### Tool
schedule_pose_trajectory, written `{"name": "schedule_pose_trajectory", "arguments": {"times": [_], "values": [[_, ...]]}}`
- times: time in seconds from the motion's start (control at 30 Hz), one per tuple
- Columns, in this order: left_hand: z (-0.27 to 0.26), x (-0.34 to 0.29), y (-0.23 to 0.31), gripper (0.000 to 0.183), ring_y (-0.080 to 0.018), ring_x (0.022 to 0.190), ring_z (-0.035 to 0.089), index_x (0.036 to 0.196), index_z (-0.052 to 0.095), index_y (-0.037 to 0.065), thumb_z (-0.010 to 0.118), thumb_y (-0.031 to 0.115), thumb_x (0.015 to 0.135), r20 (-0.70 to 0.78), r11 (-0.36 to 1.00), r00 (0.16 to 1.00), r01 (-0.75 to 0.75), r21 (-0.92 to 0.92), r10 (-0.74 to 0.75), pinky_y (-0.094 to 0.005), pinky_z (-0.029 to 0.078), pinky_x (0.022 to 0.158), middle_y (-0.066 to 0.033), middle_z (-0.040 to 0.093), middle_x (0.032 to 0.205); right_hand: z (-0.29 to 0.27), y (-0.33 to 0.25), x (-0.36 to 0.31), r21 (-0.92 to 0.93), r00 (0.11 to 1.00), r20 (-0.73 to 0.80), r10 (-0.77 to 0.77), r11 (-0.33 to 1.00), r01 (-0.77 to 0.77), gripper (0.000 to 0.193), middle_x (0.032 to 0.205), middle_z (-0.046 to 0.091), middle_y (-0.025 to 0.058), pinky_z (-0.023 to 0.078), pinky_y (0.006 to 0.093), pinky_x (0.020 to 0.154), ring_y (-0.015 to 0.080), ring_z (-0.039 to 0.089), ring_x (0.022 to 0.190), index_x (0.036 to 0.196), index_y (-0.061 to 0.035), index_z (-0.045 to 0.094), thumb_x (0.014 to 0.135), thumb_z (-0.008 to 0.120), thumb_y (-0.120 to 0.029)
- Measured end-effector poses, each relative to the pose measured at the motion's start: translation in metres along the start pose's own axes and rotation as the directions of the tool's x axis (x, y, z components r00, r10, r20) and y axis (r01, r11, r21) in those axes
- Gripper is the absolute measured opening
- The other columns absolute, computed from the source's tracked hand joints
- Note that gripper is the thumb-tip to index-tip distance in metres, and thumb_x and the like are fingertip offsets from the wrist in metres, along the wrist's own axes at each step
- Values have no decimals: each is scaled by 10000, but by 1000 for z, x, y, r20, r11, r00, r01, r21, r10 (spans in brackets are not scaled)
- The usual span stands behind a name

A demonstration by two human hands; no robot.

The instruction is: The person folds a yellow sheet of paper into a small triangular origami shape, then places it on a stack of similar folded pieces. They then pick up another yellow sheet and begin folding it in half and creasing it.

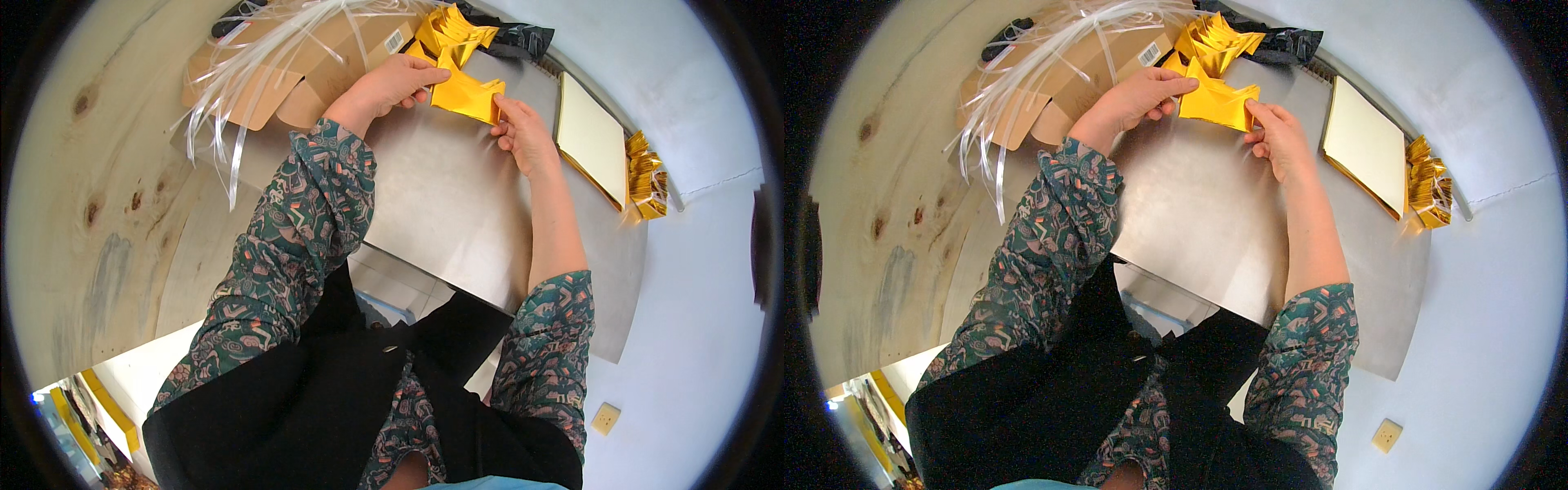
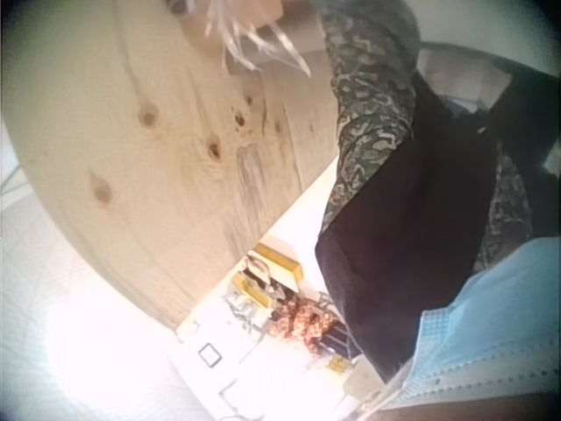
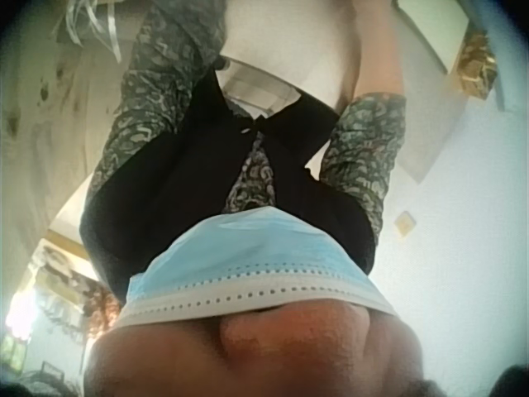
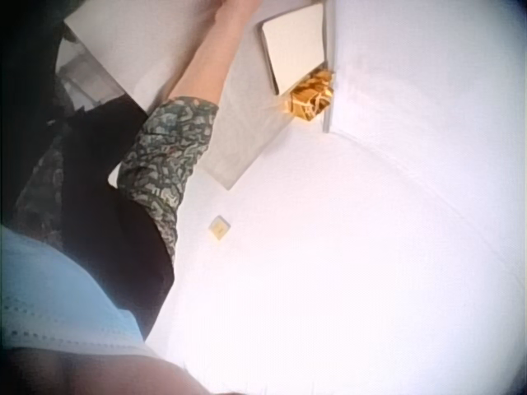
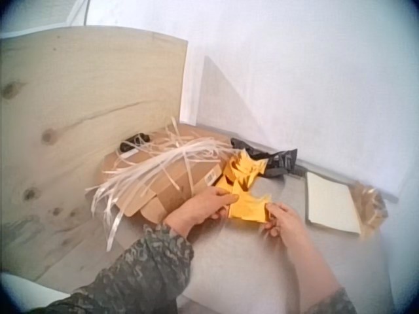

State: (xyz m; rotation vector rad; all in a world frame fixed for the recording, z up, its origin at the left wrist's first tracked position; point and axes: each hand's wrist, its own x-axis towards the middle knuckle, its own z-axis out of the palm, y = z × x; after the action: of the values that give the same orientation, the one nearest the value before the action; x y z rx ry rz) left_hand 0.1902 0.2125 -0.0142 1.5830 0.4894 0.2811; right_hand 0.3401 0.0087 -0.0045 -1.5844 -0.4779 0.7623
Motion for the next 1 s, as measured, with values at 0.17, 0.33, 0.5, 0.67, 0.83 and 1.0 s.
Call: {"name": "schedule_pose_trajectory", "arguments": {"times": [0.17,0.33,0.5,0.67,0.83,1.0], "values": [[1,-1,3,365,-15,509,451,1005,701,98,777,449,938,-34,998,997,-63,-5,63,-184,317,443,71,613,766,-8,1,3,66,994,107,4,998,-11,247,848,598,-45,374,189,510,47,558,673,976,-132,654,944,768,-349],[1,-1,0,388,-16,494,435,987,706,95,762,477,943,-43,997,996,-73,-10,72,-188,295,425,58,626,768,-10,1,2,92,991,135,21,995,-33,239,810,582,-65,351,187,501,33,530,640,925,-155,639,929,794,-337],[1,0,-1,396,-21,483,422,942,707,93,735,487,962,-66,997,995,-71,-25,69,-196,278,421,47,626,764,-6,-2,-3,100,991,134,25,994,-39,261,797,569,-69,353,193,495,36,524,633,932,-139,646,936,794,-354],[2,0,0,407,-23,469,413,861,678,104,712,491,979,-65,997,995,-77,-18,76,-204,273,420,50,600,718,-6,-2,-1,113,990,133,45,992,-60,282,793,567,-56,350,192,486,43,518,622,943,-120,655,940,793,-366],[2,-3,2,426,-26,463,416,793,648,120,701,496,985,-73,997,995,-72,-4,72,-209,273,419,59,558,653,-6,0,2,114,992,124,38,992,-52,313,799,571,-34,340,190,471,45,507,606,947,-103,661,940,794,-386],[3,-5,4,441,-26,460,418,771,635,123,694,502,988,-81,997,994,-78,13,79,-215,271,414,63,537,631,-6,0,3,122,990,137,35,991,-52,320,805,576,-29,335,190,464,42,501,603,947,-95,662,943,791,-388]]}}
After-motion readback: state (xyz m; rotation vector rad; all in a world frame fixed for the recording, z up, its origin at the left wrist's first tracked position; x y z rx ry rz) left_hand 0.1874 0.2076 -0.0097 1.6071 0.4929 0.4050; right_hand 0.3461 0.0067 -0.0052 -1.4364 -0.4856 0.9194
